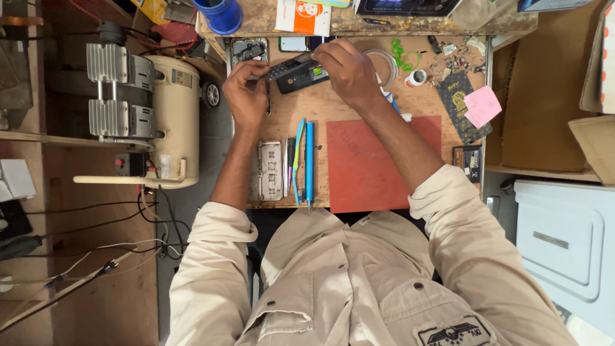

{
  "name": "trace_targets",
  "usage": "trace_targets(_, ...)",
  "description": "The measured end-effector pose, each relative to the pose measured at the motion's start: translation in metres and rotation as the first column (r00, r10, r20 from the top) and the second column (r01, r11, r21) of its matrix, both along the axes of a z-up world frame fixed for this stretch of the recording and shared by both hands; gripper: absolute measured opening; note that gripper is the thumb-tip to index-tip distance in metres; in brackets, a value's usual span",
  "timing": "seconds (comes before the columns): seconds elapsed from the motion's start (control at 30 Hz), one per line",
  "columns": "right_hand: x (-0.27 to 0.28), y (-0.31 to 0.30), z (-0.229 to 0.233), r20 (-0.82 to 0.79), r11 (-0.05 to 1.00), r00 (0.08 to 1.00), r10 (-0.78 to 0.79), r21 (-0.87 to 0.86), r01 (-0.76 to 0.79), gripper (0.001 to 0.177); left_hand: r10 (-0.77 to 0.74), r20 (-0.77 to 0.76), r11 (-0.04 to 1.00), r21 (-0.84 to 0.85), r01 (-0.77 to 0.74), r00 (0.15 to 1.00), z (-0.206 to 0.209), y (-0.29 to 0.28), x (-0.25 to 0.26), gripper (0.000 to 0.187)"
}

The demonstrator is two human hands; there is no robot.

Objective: The person organizes tools and components on a workbench, then applies adhesive to a small electronic part. They handle a smartphone, a battery, and a plastic film, peeling the film and applying it to the phone's edge.

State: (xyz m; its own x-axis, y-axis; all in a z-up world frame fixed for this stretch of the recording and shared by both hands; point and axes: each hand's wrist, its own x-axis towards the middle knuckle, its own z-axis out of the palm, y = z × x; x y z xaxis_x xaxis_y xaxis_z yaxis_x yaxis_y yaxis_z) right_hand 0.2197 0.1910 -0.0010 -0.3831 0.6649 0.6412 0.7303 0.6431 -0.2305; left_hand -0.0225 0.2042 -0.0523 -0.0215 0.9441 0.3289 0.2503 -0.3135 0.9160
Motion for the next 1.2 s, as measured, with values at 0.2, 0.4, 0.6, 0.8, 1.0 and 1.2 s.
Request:
trace_targets(0.2, 0.012, -0.002, 0.001, -0.079, 0.990, 0.988, -0.130, -0.061, 0.125, 0.018, 0.009, -0.393, 1.000, -0.016, -0.016, 0.920, 0.033, -0.005, 0.010, 0.034)
trace_targets(0.4, 0.021, 0.006, -0.019, -0.149, 0.929, 0.964, -0.220, -0.333, 0.160, 0.015, -0.114, -0.619, 0.992, -0.030, 0.121, 0.777, 0.027, -0.003, 0.009, 0.072)
trace_targets(0.6, 0.022, 0.015, -0.042, -0.189, 0.839, 0.945, -0.267, -0.529, 0.131, 0.014, -0.117, -0.571, 0.992, -0.023, 0.127, 0.813, 0.016, 0.009, 0.012, 0.077)
trace_targets(0.8, 0.021, 0.005, -0.034, -0.056, 0.865, 0.974, -0.218, -0.472, 0.167, 0.015, -0.182, -0.642, 0.980, -0.056, 0.191, 0.745, 0.031, 0.007, 0.016, 0.077)
trace_targets(1.0, 0.022, -0.006, -0.022, 0.012, 0.843, 0.997, -0.071, -0.535, 0.066, 0.056, -0.220, -0.599, 0.963, -0.006, 0.271, 0.770, 0.021, 0.013, 0.018, 0.070)
trace_targets(1.2, 0.019, -0.011, -0.020, 0.026, 0.874, 0.995, -0.097, -0.476, 0.097, 0.050, -0.185, -0.622, 0.976, -0.028, 0.215, 0.761, 0.023, 0.012, 0.021, 0.066)
